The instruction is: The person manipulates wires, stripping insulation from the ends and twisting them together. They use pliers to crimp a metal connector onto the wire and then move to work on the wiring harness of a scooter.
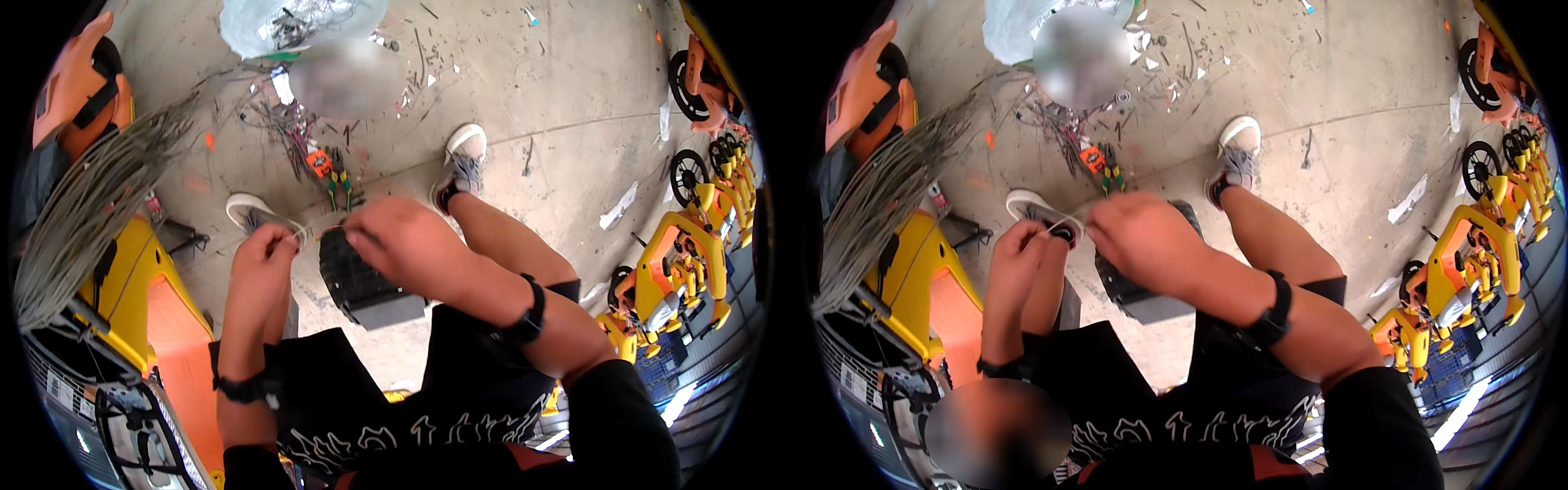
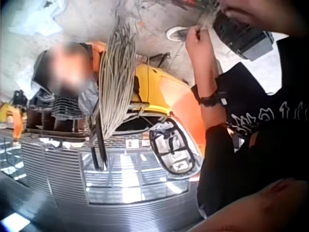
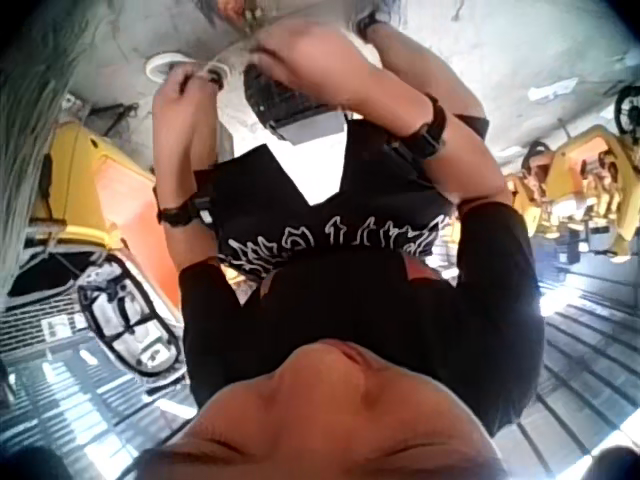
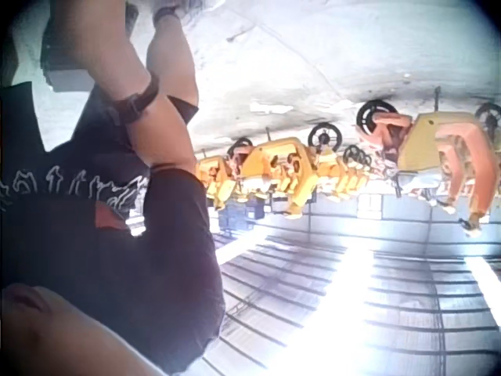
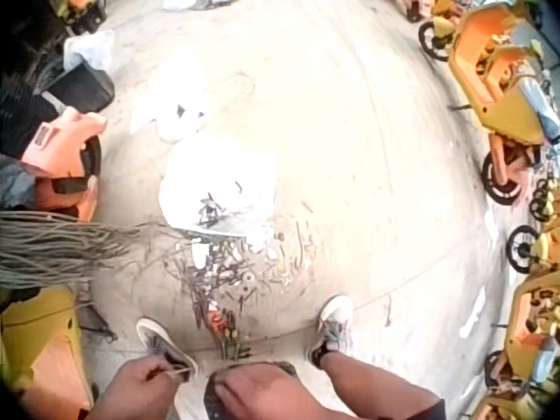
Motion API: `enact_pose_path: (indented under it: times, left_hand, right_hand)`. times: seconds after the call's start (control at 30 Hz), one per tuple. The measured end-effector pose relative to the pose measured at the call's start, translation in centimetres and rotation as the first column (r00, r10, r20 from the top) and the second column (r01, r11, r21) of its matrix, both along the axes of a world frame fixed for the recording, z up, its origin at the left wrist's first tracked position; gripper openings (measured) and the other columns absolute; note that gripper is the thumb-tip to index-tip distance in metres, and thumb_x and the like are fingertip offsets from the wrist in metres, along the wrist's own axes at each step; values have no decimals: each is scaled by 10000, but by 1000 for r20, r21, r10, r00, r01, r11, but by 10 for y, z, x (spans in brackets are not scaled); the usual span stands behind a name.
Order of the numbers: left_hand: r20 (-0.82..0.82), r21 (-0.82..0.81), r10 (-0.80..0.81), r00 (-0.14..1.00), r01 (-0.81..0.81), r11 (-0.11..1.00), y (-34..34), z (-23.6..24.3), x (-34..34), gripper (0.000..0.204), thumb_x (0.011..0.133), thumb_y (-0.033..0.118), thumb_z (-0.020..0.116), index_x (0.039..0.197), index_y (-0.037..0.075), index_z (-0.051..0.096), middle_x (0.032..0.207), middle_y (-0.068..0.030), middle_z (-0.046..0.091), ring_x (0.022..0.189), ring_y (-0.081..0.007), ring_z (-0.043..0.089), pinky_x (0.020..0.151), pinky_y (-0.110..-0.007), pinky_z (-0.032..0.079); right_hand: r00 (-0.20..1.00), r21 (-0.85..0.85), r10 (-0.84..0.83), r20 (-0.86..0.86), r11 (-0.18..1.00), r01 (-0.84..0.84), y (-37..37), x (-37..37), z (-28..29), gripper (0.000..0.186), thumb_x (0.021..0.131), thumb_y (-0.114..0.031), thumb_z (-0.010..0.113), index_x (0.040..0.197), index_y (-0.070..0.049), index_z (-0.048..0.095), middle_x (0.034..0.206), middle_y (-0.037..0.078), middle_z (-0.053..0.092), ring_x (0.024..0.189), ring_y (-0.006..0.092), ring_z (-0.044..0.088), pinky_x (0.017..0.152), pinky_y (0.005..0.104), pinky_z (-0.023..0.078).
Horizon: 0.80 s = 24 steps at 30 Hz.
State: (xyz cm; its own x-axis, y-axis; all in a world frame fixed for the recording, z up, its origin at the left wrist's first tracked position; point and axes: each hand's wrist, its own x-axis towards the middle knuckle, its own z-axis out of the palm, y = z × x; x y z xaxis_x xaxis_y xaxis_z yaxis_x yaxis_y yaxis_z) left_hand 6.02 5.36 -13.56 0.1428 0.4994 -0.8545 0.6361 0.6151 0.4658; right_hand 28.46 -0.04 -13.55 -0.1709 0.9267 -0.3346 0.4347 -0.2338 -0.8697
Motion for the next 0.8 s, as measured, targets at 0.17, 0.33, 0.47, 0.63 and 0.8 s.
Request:
enact_pose_path:
  times: [0.17,0.33,0.47,0.63,0.8]
  left_hand:
    - [-37,135,-41,998,45,990,56,33,23,54,890,44,552,865,9,583,716,43,516,658,-30,434,575,-200,354]
    - [-88,244,-233,968,248,937,56,55,0,83,864,77,584,863,-1,612,728,-113,620,686,-135,597,642,-281,476]
    - [18,402,-55,998,43,915,44,88,-9,74,844,64,620,878,-2,620,631,-77,582,575,-106,534,558,-263,448]
    - [91,615,-151,984,64,786,8,100,-29,127,862,131,616,918,18,630,655,-68,604,583,-97,534,543,-265,436]
    - [125,753,-250,960,72,655,-1,94,-30,189,858,193,613,906,12,640,690,-77,637,615,-124,576,577,-298,460]
  right_hand:
    - [951,64,217,219,970,-236,31,26,0,239,810,-161,650,995,-33,569,840,122,593,786,329,584,739,416,464]
    - [893,80,196,406,965,-249,43,46,18,235,813,-160,637,1002,-33,579,841,134,584,800,326,584,715,409,479]
    - [887,195,168,429,942,-272,22,37,28,223,843,-214,626,1003,-60,605,864,114,606,830,312,602,731,413,481]
    - [825,306,151,545,880,-363,-6,17,40,215,865,-254,604,982,-75,629,880,114,645,848,313,626,735,413,494]
    - [894,500,26,447,822,-274,4,-6,53,230,869,-265,606,972,-60,628,859,139,651,853,337,624,740,424,498]
